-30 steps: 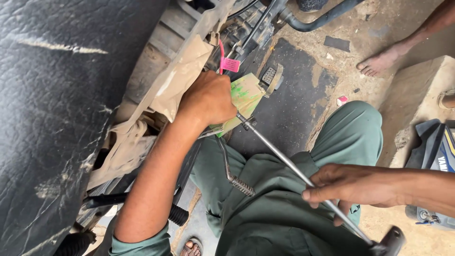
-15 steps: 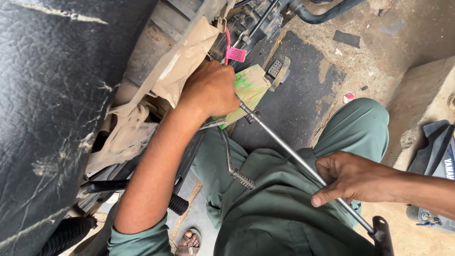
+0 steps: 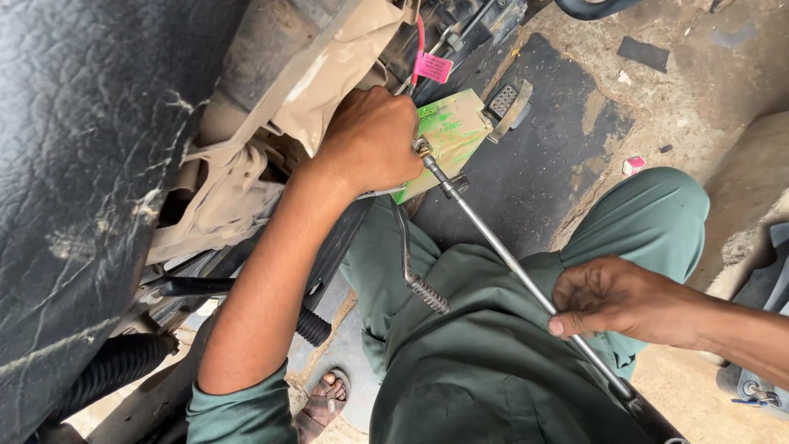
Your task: The recorder is removing, inspecting, and testing a motorcycle battery using various tools.
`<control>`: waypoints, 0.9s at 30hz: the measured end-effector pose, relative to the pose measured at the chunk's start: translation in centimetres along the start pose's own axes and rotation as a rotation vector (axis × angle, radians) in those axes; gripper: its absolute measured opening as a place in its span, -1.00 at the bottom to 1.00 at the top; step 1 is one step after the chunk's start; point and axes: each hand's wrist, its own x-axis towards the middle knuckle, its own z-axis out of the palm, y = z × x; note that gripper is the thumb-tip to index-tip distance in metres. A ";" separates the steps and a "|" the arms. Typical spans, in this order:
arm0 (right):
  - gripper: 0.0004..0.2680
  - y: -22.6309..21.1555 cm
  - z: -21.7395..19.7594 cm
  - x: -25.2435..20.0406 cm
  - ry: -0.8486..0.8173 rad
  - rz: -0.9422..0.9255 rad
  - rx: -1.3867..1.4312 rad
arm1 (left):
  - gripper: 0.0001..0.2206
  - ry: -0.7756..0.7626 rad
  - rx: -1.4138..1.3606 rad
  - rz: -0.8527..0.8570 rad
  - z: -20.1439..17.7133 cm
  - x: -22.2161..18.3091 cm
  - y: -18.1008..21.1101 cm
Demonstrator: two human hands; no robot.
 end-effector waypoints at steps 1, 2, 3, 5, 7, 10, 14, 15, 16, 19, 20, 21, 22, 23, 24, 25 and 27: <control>-0.76 0.5 -0.2 0.1 -0.003 -0.010 0.024 | -0.79 0.050 0.011 0.041 0.1 0.1 0.0; -0.76 0.3 -0.1 0.1 -0.002 -0.008 0.027 | -0.79 0.047 0.010 0.043 0.1 -0.1 0.1; -0.75 0.1 0.0 0.1 -0.091 -0.179 0.027 | -0.80 0.020 -0.028 0.025 0.0 -0.2 0.1; -0.73 -0.9 0.1 0.0 -0.182 -0.352 0.028 | -0.80 -0.009 -0.065 0.007 0.2 -0.4 0.0; -0.71 -2.3 0.1 0.0 -0.165 -0.059 -0.047 | -0.80 0.133 -0.079 0.082 0.8 -0.8 -0.5; -0.71 -2.6 0.3 0.7 -0.197 -0.026 0.005 | -0.74 0.198 -0.174 0.104 0.9 -1.5 -0.6; -0.74 -1.0 0.3 2.2 -0.180 -0.020 0.086 | -0.78 0.117 -0.224 0.009 0.6 -2.3 -0.3; -0.76 -0.9 0.3 2.3 -0.144 -0.010 0.050 | -0.79 0.153 -0.261 0.009 0.8 -2.4 -0.4; -0.78 -0.7 0.2 2.5 -0.109 0.002 0.012 | -0.79 0.189 -0.298 0.009 0.9 -2.5 -0.4; -0.77 -0.1 0.1 2.9 -0.094 0.009 0.039 | -0.81 0.227 -0.313 0.037 1.3 -2.5 -0.8; -0.77 0.0 0.0 3.1 -0.094 0.010 0.039 | -0.81 0.227 -0.314 0.037 1.3 -2.4 -0.8; -0.78 0.1 0.0 3.2 -0.103 -0.013 0.076 | -0.79 0.216 -0.325 0.018 1.2 -2.4 -0.7; -0.78 0.2 -0.1 3.3 -0.112 -0.035 0.114 | -0.77 0.206 -0.335 0.000 1.1 -2.4 -0.6; -0.78 0.0 -0.1 3.2 -0.112 -0.035 0.113 | -0.77 0.206 -0.335 0.000 1.2 -2.5 -0.5; -0.79 -0.2 -0.1 3.0 -0.083 -0.062 0.002 | -0.76 0.212 -0.381 -0.043 1.2 -2.6 -0.4; -0.79 -0.4 -0.1 2.9 -0.053 -0.090 -0.110 | -0.74 0.219 -0.427 -0.085 1.3 -2.7 -0.3; -0.79 -0.6 -0.2 2.8 -0.019 -0.046 -0.212 | -0.74 0.257 -0.389 -0.074 1.6 -2.7 -0.4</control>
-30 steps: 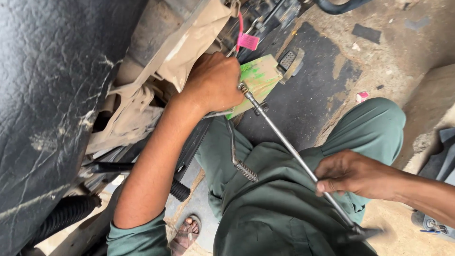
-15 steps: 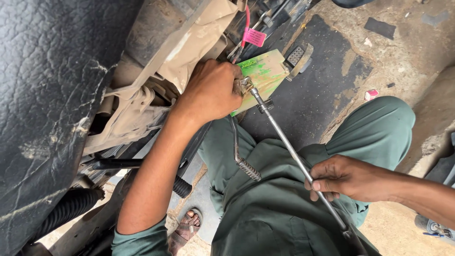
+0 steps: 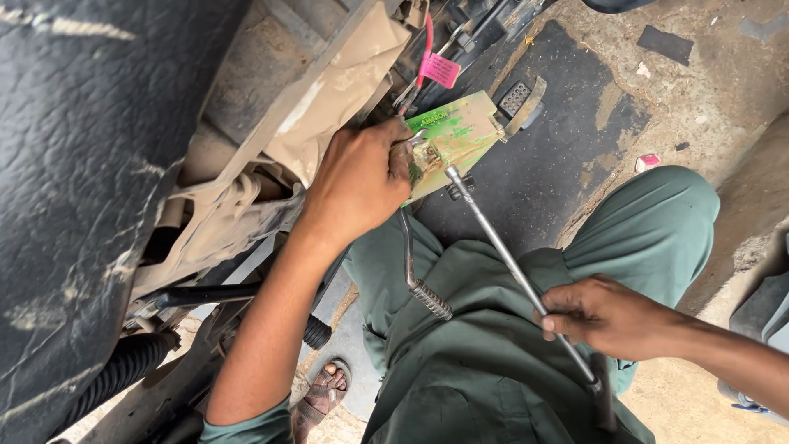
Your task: The recorder is removing, inspecting, and testing a motorcycle battery using various tools.
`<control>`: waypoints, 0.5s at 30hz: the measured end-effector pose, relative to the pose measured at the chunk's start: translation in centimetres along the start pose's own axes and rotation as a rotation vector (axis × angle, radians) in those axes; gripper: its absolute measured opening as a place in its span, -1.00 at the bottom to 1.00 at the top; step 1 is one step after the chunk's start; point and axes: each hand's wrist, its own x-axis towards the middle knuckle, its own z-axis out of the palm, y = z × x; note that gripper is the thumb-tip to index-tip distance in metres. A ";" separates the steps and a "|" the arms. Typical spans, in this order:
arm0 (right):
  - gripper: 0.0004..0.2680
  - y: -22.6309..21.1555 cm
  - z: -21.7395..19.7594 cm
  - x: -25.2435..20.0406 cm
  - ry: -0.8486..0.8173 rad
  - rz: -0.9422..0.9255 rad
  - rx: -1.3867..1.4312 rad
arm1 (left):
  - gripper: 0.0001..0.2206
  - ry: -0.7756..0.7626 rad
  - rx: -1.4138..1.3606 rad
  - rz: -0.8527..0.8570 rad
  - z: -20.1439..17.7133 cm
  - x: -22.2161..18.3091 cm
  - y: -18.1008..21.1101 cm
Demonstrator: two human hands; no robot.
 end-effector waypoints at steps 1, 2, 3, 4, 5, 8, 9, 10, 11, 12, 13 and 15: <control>-0.79 -0.1 -0.1 -0.1 0.028 0.048 -0.105 | -0.74 0.038 0.032 0.022 0.2 -0.1 -0.1; -0.79 0.8 -0.3 0.1 0.027 0.049 -0.103 | -0.74 0.036 0.032 0.021 0.2 0.0 0.0; -0.78 1.6 -0.6 0.2 0.050 0.040 -0.121 | -0.74 0.030 0.048 -0.035 0.2 -0.1 0.2; -0.77 2.5 -0.8 0.3 0.074 0.032 -0.139 | -0.75 0.023 0.063 -0.090 0.2 -0.1 0.4; -0.77 3.5 -1.5 0.6 0.073 0.029 -0.139 | -0.75 0.024 0.066 -0.090 0.2 -0.2 0.4; -0.72 7.4 -3.6 1.8 0.116 0.201 -0.245 | -0.73 0.089 -0.032 -0.042 0.0 -0.2 1.1; -0.73 9.4 -4.4 2.6 0.176 0.220 -0.247 | -0.69 0.065 0.000 -0.102 -0.2 -0.2 1.7; -0.73 11.5 -5.1 3.4 0.236 0.240 -0.250 | -0.64 0.042 0.033 -0.162 -0.3 -0.2 2.2; -0.73 11.3 -6.1 4.0 0.231 0.239 -0.243 | -0.64 0.035 0.037 -0.164 -0.1 -0.2 2.0; -0.75 11.2 -7.1 4.6 0.265 0.314 -0.298 | -0.62 0.018 0.037 -0.179 0.1 -0.3 1.9; -0.76 11.2 -8.2 5.1 0.301 0.391 -0.351 | -0.60 0.001 0.035 -0.191 0.4 -0.2 1.8; -0.72 16.1 -9.5 10.2 0.342 0.378 -0.405 | -0.62 0.038 0.003 -0.118 1.3 -0.3 1.0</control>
